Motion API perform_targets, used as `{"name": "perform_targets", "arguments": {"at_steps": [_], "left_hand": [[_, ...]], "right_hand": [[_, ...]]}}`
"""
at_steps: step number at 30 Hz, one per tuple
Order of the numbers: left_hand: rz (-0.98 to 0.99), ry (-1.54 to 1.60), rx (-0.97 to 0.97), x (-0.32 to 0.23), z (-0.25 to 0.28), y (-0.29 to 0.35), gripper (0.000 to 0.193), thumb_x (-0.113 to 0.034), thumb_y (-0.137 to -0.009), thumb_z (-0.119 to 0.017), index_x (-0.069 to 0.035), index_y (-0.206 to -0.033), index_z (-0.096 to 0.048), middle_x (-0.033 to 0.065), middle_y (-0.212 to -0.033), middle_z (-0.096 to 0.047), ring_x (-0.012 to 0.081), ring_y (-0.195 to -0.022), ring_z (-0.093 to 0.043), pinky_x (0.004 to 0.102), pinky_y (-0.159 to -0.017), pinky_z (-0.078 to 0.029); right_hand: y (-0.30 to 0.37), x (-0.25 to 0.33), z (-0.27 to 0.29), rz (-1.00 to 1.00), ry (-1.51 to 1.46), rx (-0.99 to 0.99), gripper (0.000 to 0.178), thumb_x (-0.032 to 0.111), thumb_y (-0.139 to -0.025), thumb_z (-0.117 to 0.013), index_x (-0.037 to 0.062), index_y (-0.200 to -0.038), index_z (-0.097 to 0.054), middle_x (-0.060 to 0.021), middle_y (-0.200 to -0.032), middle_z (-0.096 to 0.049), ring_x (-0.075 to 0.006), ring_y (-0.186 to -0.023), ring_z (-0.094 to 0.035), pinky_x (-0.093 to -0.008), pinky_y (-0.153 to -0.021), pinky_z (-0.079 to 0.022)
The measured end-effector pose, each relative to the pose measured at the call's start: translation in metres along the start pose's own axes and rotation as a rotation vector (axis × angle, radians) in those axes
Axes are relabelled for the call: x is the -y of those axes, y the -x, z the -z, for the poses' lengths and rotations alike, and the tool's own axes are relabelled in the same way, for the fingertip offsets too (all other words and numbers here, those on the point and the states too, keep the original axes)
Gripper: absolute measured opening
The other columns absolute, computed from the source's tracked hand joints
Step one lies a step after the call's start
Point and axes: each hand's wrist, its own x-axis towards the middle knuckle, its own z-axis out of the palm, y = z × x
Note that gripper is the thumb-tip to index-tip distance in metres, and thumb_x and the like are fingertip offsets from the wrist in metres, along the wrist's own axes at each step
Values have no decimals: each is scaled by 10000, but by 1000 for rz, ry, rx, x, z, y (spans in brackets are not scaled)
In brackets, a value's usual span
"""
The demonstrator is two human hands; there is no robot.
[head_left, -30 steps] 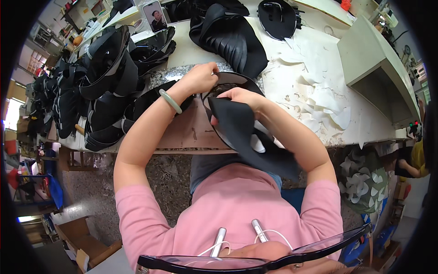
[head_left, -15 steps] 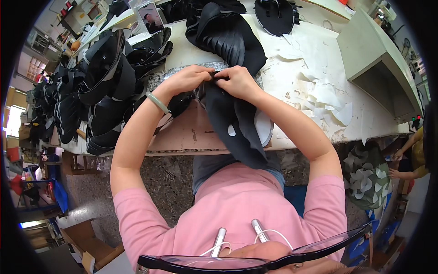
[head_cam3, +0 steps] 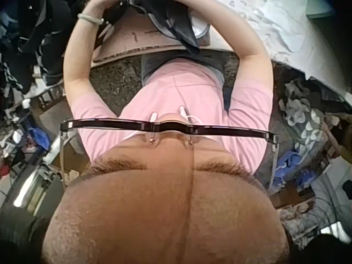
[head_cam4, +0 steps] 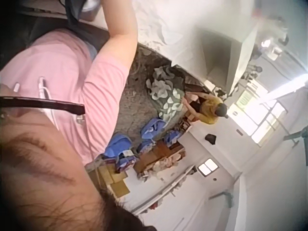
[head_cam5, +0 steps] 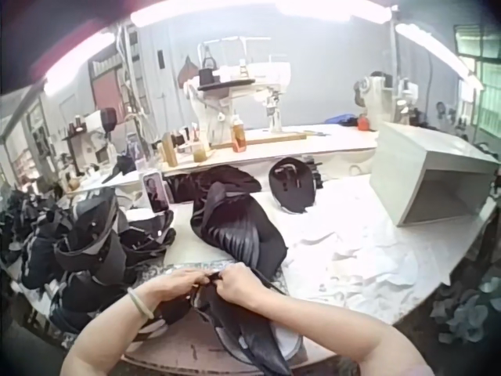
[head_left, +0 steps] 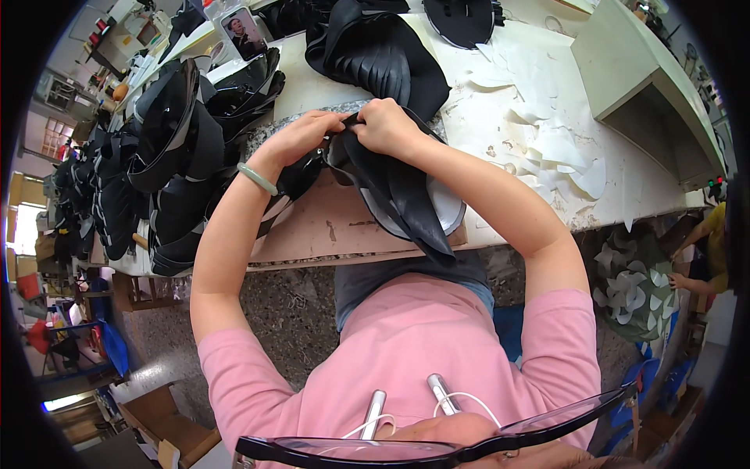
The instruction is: The person attaches white padding pieces onto shoe components by hand, then aligns and presses the shoe upper pieces together.
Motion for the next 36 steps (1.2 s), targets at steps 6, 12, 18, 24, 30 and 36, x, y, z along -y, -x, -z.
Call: {"name": "perform_targets", "arguments": {"at_steps": [6, 12, 18, 24, 30, 36], "left_hand": [[-29, -218, 12, -24, -10, 10, 374, -245, -949, -538, -8, -1230, -609, -2, -1056, -606, 49, -900, -501, 186, -748, -402], [-154, -294, 152, -3, 7, -5, 346, -172, -952, -582, 24, -1237, -592, 7, -1037, -654, 52, -868, -550, 188, -806, -445], [-135, -163, 77, 4, 7, -10, 333, -94, -949, -552, 51, -1248, -574, 35, -1030, -658, 62, -901, -567, 206, -824, -456], [-98, -238, -14, 5, 2, -11, 320, -25, -925, -512, 44, -1226, -596, 34, -1001, -664, 63, -846, -571, 206, -789, -463], [-101, -271, 1, 4, 3, -10, 317, -26, -921, -515, 44, -1218, -601, 31, -994, -664, 59, -851, -567, 205, -793, -461], [-94, -220, 66, 2, 7, -12, 286, -103, -958, -526, 46, -1184, -619, 5, -966, -662, 45, -832, -553, 215, -782, -458]], "right_hand": [[-6, -3, 0, -56, 36, 10, 216, 170, -751, -659, -10, -856, -715, -265, -810, -645, -400, -806, -651, -420, -767, -528], [-4, 4, 5, -78, -24, 75, 249, 168, -747, -681, -57, -851, -696, -303, -862, -647, -418, -873, -655, -439, -808, -531], [-10, -3, 6, 28, 1, 137, 276, 211, -767, -687, -46, -866, -701, -264, -869, -663, -400, -867, -659, -433, -802, -533], [-15, 1, 15, 32, 88, 200, 303, 294, -814, -639, 2, -847, -715, -238, -806, -658, -393, -802, -651, -425, -764, -526], [-18, 10, 16, -102, 93, 264, 347, 269, -806, -660, -50, -941, -687, -275, -962, -659, -409, -940, -647, -436, -843, -524], [-25, 5, 14, -103, 130, 290, 349, 241, -798, -657, -48, -993, -675, -271, -1011, -654, -401, -973, -643, -427, -860, -522]]}}
